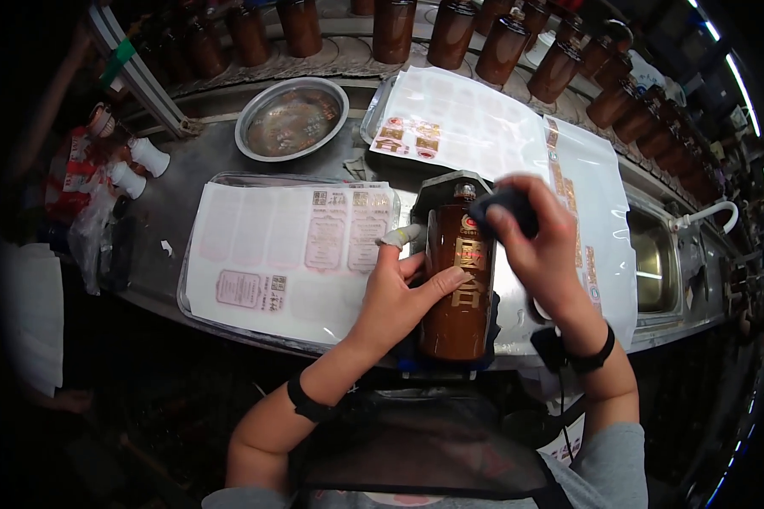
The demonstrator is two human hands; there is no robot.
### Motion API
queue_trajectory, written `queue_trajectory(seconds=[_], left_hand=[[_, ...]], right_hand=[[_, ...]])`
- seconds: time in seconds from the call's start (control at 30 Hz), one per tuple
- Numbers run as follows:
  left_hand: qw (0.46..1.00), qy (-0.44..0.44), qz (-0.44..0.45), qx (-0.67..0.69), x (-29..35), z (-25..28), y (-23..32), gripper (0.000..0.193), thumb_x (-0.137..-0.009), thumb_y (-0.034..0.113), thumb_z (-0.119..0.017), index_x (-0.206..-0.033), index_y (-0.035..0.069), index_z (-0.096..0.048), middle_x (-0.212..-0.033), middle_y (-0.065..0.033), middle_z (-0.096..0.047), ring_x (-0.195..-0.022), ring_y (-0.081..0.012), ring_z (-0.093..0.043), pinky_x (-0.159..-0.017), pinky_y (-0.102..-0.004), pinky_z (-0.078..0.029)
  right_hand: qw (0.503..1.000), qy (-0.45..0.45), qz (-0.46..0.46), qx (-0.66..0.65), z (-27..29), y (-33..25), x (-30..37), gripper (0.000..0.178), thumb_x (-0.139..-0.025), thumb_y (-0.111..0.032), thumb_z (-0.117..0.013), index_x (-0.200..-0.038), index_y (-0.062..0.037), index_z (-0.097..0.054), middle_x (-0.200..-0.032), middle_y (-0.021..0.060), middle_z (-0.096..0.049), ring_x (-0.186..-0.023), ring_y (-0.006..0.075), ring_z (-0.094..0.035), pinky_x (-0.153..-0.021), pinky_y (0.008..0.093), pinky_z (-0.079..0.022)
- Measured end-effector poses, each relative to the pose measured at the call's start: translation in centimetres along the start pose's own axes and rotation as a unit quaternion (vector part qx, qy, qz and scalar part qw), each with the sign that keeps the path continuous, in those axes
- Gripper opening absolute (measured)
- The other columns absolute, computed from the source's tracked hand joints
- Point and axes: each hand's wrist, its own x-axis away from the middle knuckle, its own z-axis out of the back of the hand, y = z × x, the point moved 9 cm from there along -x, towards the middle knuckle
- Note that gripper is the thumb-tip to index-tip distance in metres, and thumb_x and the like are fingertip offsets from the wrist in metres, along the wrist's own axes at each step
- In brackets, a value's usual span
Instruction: Applying labels and security seals to glass liquor bottles at a manufacturing workstation.
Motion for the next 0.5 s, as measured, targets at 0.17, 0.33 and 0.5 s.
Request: queue_trajectory(seconds=[0.17,0.33,0.5], left_hand=[[0.998,0.025,-0.049,-0.008,-0.1,0.2,0.8,0.07,-0.087,0.02,-0.079,-0.132,-0.006,-0.031,-0.122,-0.0254,-0.061,-0.11,-0.0228,-0.064,-0.09,-0.0305,-0.054],[1.0,0.009,-0.029,-0.007,0.0,0.1,0.3,0.067,-0.088,0.02,-0.078,-0.128,-0.009,-0.032,-0.122,-0.0273,-0.061,-0.108,-0.0236,-0.065,-0.09,-0.0303,-0.054],[0.998,0.019,-0.055,-0.006,0.0,0.3,0.4,0.063,-0.091,0.021,-0.075,-0.126,-0.009,-0.033,-0.125,-0.03,-0.059,-0.114,-0.0243,-0.062,-0.093,-0.0327,-0.053]], right_hand=[[0.992,-0.048,0.096,-0.059,-0.2,-1.0,-0.6,0.026,-0.082,-0.001,-0.071,-0.107,-0.0009,-0.064,-0.092,0.0139,-0.068,-0.081,0.0256,-0.069,-0.071,0.032,-0.053],[0.999,0.021,0.033,0.018,0.6,0.2,-0.2,0.025,-0.079,0.006,-0.07,-0.103,0.0006,-0.063,-0.091,0.0141,-0.067,-0.084,0.0289,-0.069,-0.073,0.0347,-0.055],[0.992,0.005,0.124,0.031,-0.1,-0.3,1.1,0.031,-0.073,0.007,-0.073,-0.101,-0.0013,-0.065,-0.09,0.0122,-0.065,-0.08,0.0308,-0.066,-0.071,0.0362,-0.053]])
